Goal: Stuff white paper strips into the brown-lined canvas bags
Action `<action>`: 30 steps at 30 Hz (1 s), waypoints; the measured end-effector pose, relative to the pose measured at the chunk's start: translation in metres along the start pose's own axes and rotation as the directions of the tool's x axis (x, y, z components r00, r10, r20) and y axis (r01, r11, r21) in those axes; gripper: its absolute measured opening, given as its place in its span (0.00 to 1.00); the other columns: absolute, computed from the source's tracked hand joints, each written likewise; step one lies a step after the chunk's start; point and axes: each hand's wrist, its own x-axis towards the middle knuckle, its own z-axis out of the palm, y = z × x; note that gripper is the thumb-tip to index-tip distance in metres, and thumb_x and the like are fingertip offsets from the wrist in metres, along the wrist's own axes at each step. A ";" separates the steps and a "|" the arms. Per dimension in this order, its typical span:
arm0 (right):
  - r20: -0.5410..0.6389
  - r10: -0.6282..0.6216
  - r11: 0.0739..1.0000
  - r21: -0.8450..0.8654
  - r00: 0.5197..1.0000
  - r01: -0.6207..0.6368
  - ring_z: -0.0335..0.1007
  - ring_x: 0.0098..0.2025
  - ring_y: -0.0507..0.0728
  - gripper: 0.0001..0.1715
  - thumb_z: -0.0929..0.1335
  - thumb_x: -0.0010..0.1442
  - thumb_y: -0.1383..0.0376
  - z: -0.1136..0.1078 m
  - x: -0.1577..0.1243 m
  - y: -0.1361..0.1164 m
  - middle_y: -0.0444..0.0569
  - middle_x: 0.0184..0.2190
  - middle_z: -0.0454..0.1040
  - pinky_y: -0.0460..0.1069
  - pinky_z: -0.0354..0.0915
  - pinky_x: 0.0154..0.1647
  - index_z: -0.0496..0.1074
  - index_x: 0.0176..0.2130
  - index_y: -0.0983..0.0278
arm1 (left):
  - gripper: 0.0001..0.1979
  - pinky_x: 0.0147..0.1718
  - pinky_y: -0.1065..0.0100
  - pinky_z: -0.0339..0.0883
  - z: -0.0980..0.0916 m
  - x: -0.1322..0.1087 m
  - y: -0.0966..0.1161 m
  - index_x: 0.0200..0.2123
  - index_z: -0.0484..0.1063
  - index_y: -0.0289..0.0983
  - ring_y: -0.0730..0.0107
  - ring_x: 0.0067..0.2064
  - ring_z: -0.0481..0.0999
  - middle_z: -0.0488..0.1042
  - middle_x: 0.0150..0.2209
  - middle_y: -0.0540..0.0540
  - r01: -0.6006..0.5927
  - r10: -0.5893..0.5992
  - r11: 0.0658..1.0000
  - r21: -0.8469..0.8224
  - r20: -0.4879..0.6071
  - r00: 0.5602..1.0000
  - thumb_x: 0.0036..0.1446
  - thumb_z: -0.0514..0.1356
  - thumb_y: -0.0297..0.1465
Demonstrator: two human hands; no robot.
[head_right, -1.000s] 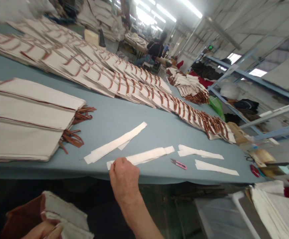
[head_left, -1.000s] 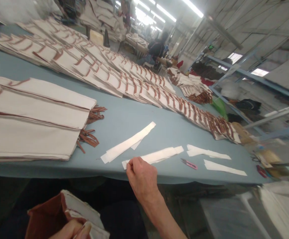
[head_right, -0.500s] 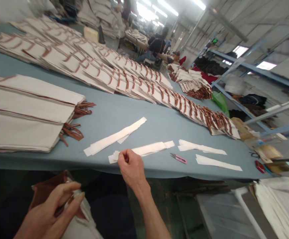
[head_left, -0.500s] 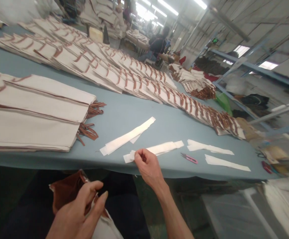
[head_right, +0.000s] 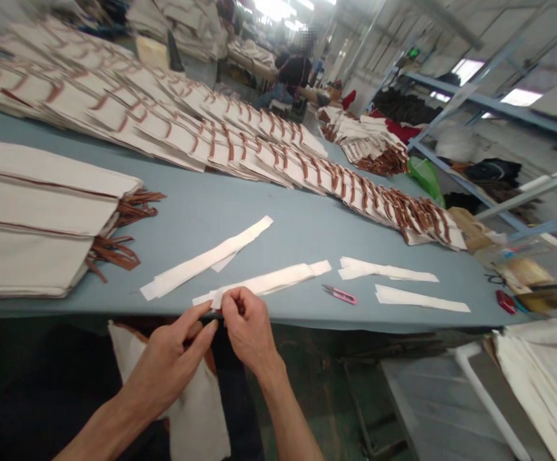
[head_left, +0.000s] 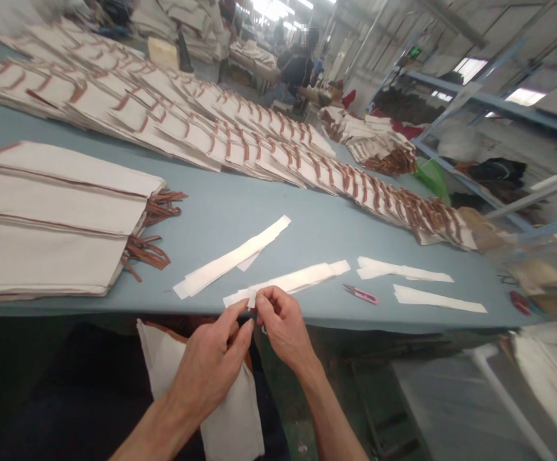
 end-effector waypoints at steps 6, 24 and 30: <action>-0.054 0.049 0.995 0.084 0.997 -0.044 0.67 0.25 0.52 0.27 0.68 0.72 0.43 -0.001 -0.006 0.006 0.42 0.24 0.74 0.48 0.71 0.32 0.76 0.34 0.62 | 0.23 0.27 0.65 0.71 0.013 0.000 -0.002 0.63 0.78 0.37 0.53 0.29 0.90 0.89 0.31 0.44 -0.075 0.074 0.987 0.145 0.009 0.997 0.74 0.51 0.35; -0.107 0.151 0.987 0.067 0.983 -0.144 0.73 0.24 0.53 0.28 0.70 0.67 0.43 -0.009 -0.007 0.013 0.48 0.22 0.79 0.46 0.69 0.27 0.79 0.33 0.64 | 0.17 0.26 0.65 0.71 0.012 -0.002 -0.009 0.59 0.80 0.37 0.49 0.32 0.92 0.90 0.30 0.45 -0.043 0.050 0.950 0.310 -0.018 0.999 0.75 0.55 0.32; -0.095 0.147 0.989 0.039 0.985 -0.144 0.71 0.22 0.54 0.31 0.71 0.66 0.40 -0.010 -0.004 0.016 0.49 0.21 0.79 0.46 0.66 0.24 0.80 0.32 0.65 | 0.15 0.21 0.68 0.67 0.008 -0.016 -0.009 0.53 0.77 0.36 0.59 0.25 0.88 0.82 0.23 0.53 -0.021 0.060 0.976 0.218 -0.173 0.983 0.76 0.53 0.35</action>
